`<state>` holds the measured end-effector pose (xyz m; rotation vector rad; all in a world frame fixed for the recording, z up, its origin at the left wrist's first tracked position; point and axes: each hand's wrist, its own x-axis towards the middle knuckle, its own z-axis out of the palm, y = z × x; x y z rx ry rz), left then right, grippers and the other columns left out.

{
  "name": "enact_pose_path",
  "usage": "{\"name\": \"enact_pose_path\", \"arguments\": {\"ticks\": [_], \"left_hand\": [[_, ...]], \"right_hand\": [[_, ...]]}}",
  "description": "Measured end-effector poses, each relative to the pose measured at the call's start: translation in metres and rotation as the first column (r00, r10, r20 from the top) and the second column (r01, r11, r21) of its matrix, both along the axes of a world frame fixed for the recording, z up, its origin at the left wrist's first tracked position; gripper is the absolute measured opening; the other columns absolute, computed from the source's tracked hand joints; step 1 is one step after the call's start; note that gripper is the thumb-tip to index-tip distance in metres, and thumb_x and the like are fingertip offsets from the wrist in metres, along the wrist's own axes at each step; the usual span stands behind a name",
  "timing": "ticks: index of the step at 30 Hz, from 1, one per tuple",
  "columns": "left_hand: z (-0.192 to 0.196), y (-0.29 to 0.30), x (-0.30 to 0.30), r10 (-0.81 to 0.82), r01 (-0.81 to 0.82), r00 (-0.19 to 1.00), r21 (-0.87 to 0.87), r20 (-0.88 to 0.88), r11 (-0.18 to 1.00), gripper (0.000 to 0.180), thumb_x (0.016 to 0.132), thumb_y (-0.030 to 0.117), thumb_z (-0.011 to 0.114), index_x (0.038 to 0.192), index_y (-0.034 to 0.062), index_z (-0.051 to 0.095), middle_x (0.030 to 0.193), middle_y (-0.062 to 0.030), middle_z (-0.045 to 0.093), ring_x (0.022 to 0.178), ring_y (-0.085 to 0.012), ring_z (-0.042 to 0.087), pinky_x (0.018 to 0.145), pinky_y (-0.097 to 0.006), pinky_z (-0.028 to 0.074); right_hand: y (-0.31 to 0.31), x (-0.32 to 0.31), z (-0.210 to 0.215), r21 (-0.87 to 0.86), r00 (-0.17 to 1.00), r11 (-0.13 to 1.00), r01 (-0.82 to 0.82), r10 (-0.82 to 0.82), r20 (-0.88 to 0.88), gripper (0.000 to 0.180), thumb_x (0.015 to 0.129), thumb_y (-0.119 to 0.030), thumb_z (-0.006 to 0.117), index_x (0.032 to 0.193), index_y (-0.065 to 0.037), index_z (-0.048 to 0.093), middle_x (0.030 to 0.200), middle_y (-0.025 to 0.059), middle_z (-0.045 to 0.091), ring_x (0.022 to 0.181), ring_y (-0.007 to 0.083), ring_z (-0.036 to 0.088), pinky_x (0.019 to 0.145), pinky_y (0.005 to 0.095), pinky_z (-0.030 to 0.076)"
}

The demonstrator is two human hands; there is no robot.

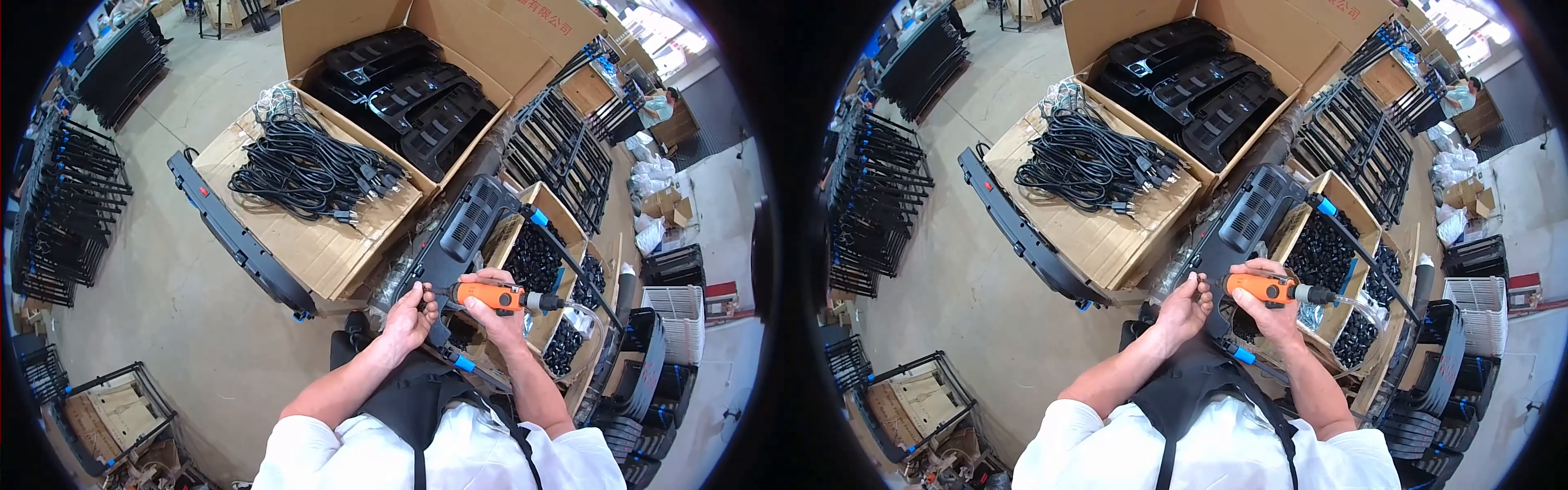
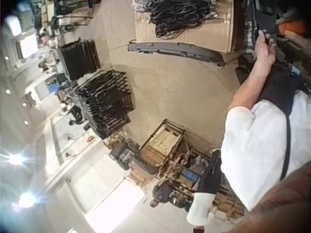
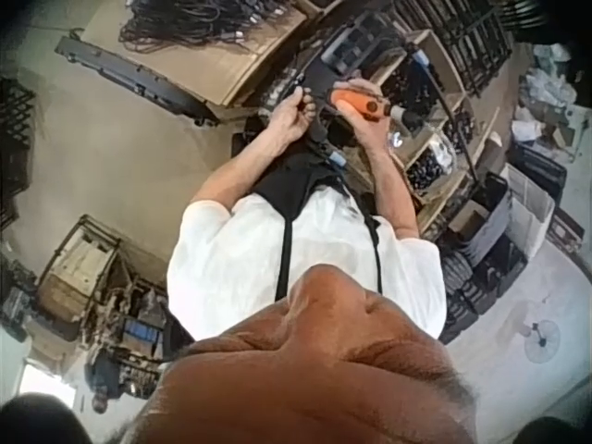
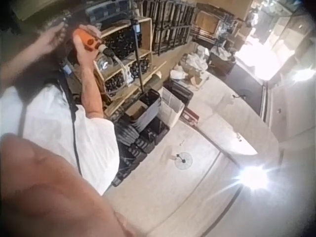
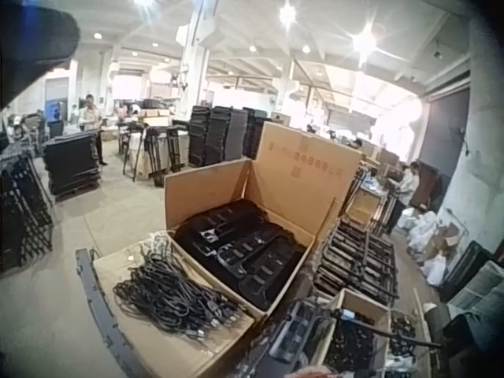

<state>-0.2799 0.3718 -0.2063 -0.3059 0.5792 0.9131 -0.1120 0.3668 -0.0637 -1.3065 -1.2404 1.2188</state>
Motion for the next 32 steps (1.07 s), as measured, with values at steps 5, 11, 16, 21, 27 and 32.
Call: {"name": "enact_pose_path", "arguments": {"ticks": [5,11,16,21,27,32], "left_hand": [[0.005,0.000,-0.004,-0.025,0.025,1.000,0.044,-0.004,0.999,0.026,0.113,0.033,0.057,0.119,0.0088,0.065,0.089,-0.0003,0.064,0.076,-0.0147,0.062,0.068,-0.029,0.056],[0.004,-0.003,-0.004,-0.043,0.044,0.999,-0.032,0.023,0.999,0.028,0.114,0.034,0.055,0.125,0.0095,0.064,0.085,0.0012,0.059,0.073,-0.0142,0.057,0.066,-0.029,0.051],[0.009,0.004,-0.006,-0.036,0.035,0.999,-0.051,-0.012,0.998,0.027,0.114,0.032,0.054,0.128,0.0103,0.063,0.084,0.0030,0.056,0.074,-0.0133,0.052,0.069,-0.028,0.046],[0.003,0.008,-0.007,-0.022,0.022,1.000,0.006,-0.011,1.000,0.026,0.114,0.027,0.054,0.132,0.0095,0.063,0.086,0.0033,0.057,0.075,-0.0128,0.054,0.069,-0.027,0.047],[-0.002,0.012,-0.011,-0.029,0.030,0.999,0.036,-0.022,0.999,0.025,0.113,0.024,0.055,0.131,0.0088,0.063,0.085,0.0034,0.057,0.075,-0.0124,0.054,0.068,-0.027,0.048],[-0.018,0.013,-0.018,-0.181,0.188,0.980,0.088,-0.085,0.978,0.027,0.112,0.026,0.058,0.132,0.0092,0.062,0.093,-0.0029,0.068,0.080,-0.0156,0.066,0.070,-0.030,0.056]], "right_hand": [[-0.003,0.001,-0.005,0.005,0.999,1.000,0.010,-0.010,-0.033,0.050,0.090,-0.005,0.080,0.133,-0.003,0.054,0.126,0.0175,0.072,0.123,0.0279,0.068,0.109,0.0450,0.054],[-0.006,-0.006,-0.006,0.014,0.998,0.998,-0.055,0.054,0.037,0.050,0.092,-0.002,0.079,0.135,-0.004,0.054,0.132,0.0172,0.069,0.123,0.0242,0.067,0.108,0.0401,0.054],[-0.001,-0.013,-0.017,0.052,0.996,0.997,-0.063,0.060,0.066,0.050,0.093,0.001,0.077,0.136,-0.004,0.053,0.132,0.0159,0.069,0.123,0.0230,0.067,0.109,0.0383,0.053],[0.007,-0.022,-0.030,0.089,0.991,0.995,-0.050,0.038,0.129,0.050,0.092,0.001,0.077,0.136,-0.003,0.054,0.132,0.0149,0.069,0.122,0.0220,0.067,0.108,0.0372,0.053],[0.013,-0.029,-0.035,0.088,0.989,0.994,-0.059,0.046,0.141,0.049,0.092,0.000,0.077,0.136,-0.003,0.055,0.131,0.0139,0.069,0.121,0.0213,0.067,0.107,0.0363,0.053],[0.022,-0.034,-0.033,0.076,0.976,0.993,-0.090,0.073,0.203,0.051,0.091,-0.003,0.081,0.135,-0.003,0.056,0.131,0.0157,0.070,0.120,0.0223,0.068,0.105,0.0383,0.055]]}}
